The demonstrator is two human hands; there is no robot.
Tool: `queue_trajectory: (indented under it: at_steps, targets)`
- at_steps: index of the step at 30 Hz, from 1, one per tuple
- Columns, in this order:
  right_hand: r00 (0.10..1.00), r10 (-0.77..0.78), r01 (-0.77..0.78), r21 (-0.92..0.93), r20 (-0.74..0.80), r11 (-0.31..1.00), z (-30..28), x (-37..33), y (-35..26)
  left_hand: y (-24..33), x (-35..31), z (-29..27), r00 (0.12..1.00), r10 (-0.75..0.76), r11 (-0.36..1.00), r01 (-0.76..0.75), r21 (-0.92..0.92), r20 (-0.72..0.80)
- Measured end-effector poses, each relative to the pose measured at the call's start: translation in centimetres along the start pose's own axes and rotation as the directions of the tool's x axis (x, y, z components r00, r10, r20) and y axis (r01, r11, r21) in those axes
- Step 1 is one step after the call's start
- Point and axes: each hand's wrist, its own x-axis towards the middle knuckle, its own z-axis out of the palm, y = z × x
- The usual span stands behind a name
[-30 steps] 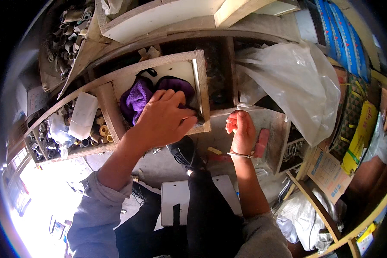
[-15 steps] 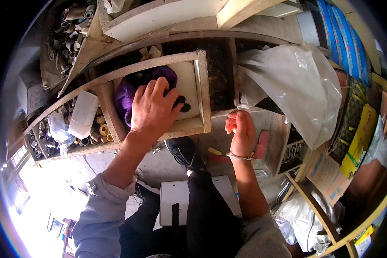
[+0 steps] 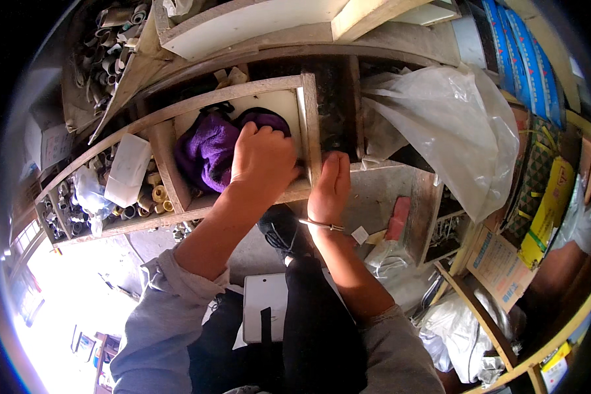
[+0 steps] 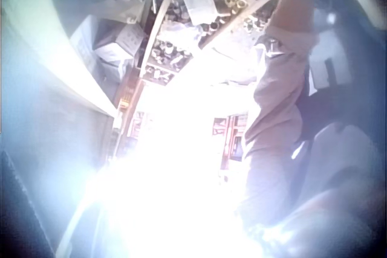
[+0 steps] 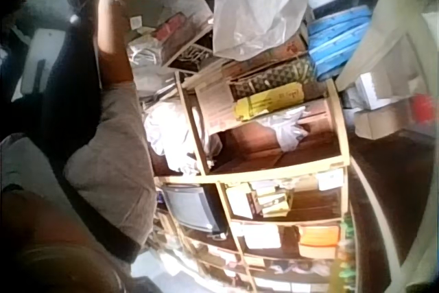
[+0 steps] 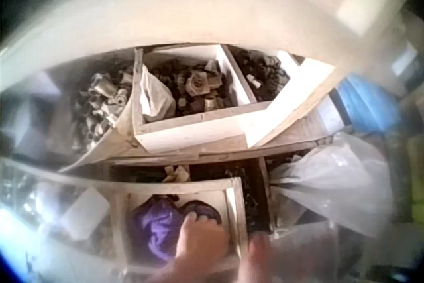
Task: The person wipes the interior of a wooden compartment on a cluttered shelf using a dark cloth. They move small metal rings and a white plastic container aside to reach the surface, then wipe the bottom and sides of the compartment repeatedly.
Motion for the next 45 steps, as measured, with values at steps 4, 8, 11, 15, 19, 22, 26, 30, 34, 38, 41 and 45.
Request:
queue_trajectory:
  at_steps: [4, 8, 11, 15, 19, 22, 26, 30, 34, 38, 41, 45]
  targets:
    - [0.992, 0.124, -0.126, 0.154, 0.023, 0.980, -0.2, 1.0, 0.6, -0.7, 0.0, -0.3, 1.000, 0.016, 0.999, -0.017, 0.028, 0.005]
    - [0.990, 0.127, -0.136, 0.165, 0.064, 0.977, -0.6, 1.3, 0.8, -2.8, -1.3, -0.5, 0.991, 0.075, 0.997, -0.073, 0.017, -0.108]
    - [0.996, 0.091, -0.091, 0.105, 0.008, 0.990, 0.1, 1.6, 1.0, -3.3, -1.7, 0.2, 0.956, 0.120, 0.928, -0.203, -0.314, -0.266]
    - [0.994, 0.106, -0.108, 0.079, 0.025, 0.991, 0.2, 1.6, 1.0, -3.4, -2.6, 0.4, 0.945, 0.109, 0.819, -0.262, -0.511, -0.309]
    - [0.996, 0.085, -0.089, 0.110, 0.040, 0.990, 0.1, 1.6, 0.9, -4.8, -3.1, 1.1, 0.867, 0.252, 0.836, -0.418, -0.354, -0.429]
    - [0.997, 0.060, -0.063, 0.077, 0.047, 0.995, -0.2, 1.7, 1.2, -5.6, -2.6, 1.2, 0.812, 0.310, 0.886, -0.436, -0.161, -0.494]
    - [0.997, 0.049, -0.053, 0.080, 0.055, 0.995, 0.3, 1.7, 0.8, -5.9, -0.8, 0.6, 0.798, 0.188, 0.958, -0.278, -0.073, -0.573]
    - [0.995, 0.094, -0.097, 0.083, 0.038, 0.992, -0.1, 1.9, 0.6, -4.9, -2.3, 0.0, 0.789, 0.158, 0.957, -0.270, -0.105, -0.594]
    - [0.999, 0.029, -0.029, -0.003, 0.023, 1.000, 0.5, 1.4, 0.2, -6.7, -3.5, 0.7, 0.849, 0.341, 0.910, -0.406, -0.086, -0.403]
    - [0.999, 0.045, -0.046, 0.040, 0.022, 0.998, 0.5, 1.5, 0.4, -5.3, -1.9, 1.1, 0.829, 0.337, 0.786, -0.509, -0.351, -0.447]
    - [1.000, 0.012, -0.012, -0.013, 0.022, 1.000, 0.7, 1.4, 0.2, -5.4, -1.4, 2.2, 0.793, 0.410, 0.787, -0.557, -0.266, -0.451]
    - [0.999, 0.035, -0.035, 0.076, -0.007, 0.997, 0.5, 1.6, 1.3, -4.5, -1.4, 2.2, 0.800, 0.403, 0.786, -0.552, -0.280, -0.445]
